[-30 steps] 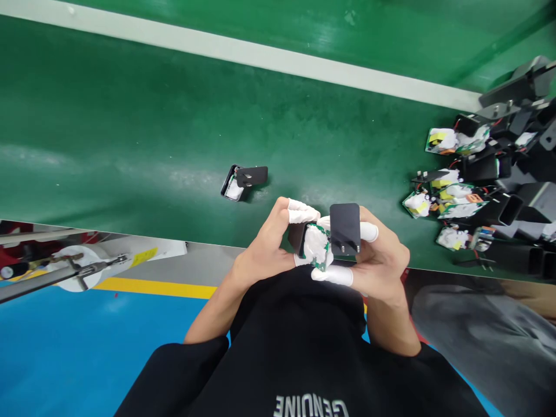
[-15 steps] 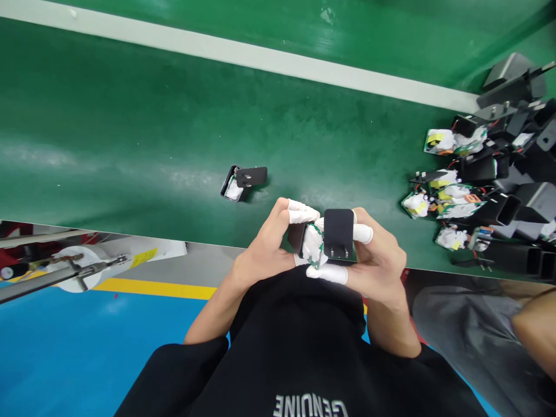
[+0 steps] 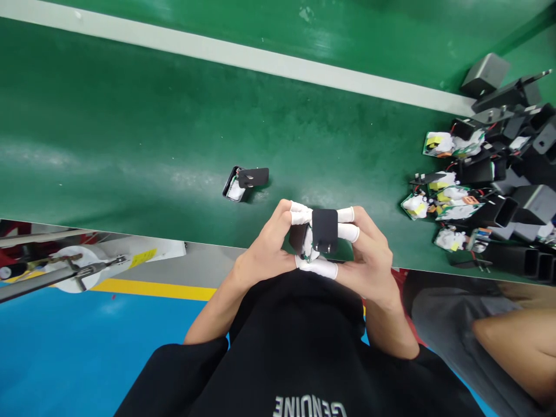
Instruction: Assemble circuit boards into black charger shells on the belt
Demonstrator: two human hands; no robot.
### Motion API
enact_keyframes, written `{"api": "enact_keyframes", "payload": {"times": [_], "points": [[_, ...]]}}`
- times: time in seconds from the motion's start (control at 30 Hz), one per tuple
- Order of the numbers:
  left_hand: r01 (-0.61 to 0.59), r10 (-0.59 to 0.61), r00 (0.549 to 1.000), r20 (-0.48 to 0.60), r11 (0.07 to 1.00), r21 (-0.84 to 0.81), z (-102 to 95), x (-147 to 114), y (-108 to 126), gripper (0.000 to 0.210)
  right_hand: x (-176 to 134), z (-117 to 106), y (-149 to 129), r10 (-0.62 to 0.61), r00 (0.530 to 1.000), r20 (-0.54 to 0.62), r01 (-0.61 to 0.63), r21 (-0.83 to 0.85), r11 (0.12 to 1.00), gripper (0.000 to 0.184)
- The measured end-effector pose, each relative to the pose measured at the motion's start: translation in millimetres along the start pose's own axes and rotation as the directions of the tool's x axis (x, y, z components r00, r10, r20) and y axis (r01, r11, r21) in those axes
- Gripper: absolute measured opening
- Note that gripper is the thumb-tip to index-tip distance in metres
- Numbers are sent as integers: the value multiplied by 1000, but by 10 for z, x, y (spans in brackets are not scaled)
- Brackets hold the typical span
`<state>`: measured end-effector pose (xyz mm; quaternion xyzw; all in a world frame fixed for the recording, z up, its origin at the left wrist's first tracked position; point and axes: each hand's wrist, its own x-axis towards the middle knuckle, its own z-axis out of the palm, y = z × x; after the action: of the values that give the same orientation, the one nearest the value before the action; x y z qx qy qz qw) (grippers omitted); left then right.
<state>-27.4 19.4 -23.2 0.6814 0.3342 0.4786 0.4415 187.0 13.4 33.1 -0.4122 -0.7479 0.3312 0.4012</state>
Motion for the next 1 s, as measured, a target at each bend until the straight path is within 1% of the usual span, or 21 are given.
{"api": "enact_keyframes", "payload": {"times": [0.17,0.33,0.43,0.53,0.6,0.7,0.77,0.83,0.9,0.97,1.0], "points": [[6,-6,1000,18,1000,-5,-4,1,-2,57,7,6,-16,13,1000,9,-12,-20,1000,61],[89,-86,995,42,992,-86,7,-26,-11,56,12,-2,-43,24,999,24,-23,-67,997,71],[108,-105,994,30,985,-138,18,-30,-7,58,-8,-10,-40,48,999,1,-48,-73,996,78],[113,-112,994,16,981,-160,23,-22,3,61,-57,-4,-21,37,998,-52,-41,-64,997,79],[114,-115,993,6,981,-160,23,-14,9,66,-108,16,-10,0,995,-103,-8,-77,997,75],[110,-116,992,-39,985,-134,24,-10,15,69,-196,71,-6,-107,980,-166,76,-182,980,68],[103,-112,991,-72,987,-121,30,-20,13,67,-252,117,-9,-172,972,-163,123,-272,954,63],[94,-106,990,-95,988,-121,42,-36,8,64,-299,169,-10,-215,965,-148,158,-328,931,55],[77,-92,989,-116,989,-125,56,-57,-1,62,-336,222,-6,-255,956,-146,193,-343,919,50],[53,-70,988,-134,990,-129,66,-77,-10,61,-360,267,-1,-289,942,-171,222,-329,918,49],[46,-64,988,-140,991,-129,68,-86,-13,62,-366,282,-1,-285,939,-195,215,-317,924,50]]}}
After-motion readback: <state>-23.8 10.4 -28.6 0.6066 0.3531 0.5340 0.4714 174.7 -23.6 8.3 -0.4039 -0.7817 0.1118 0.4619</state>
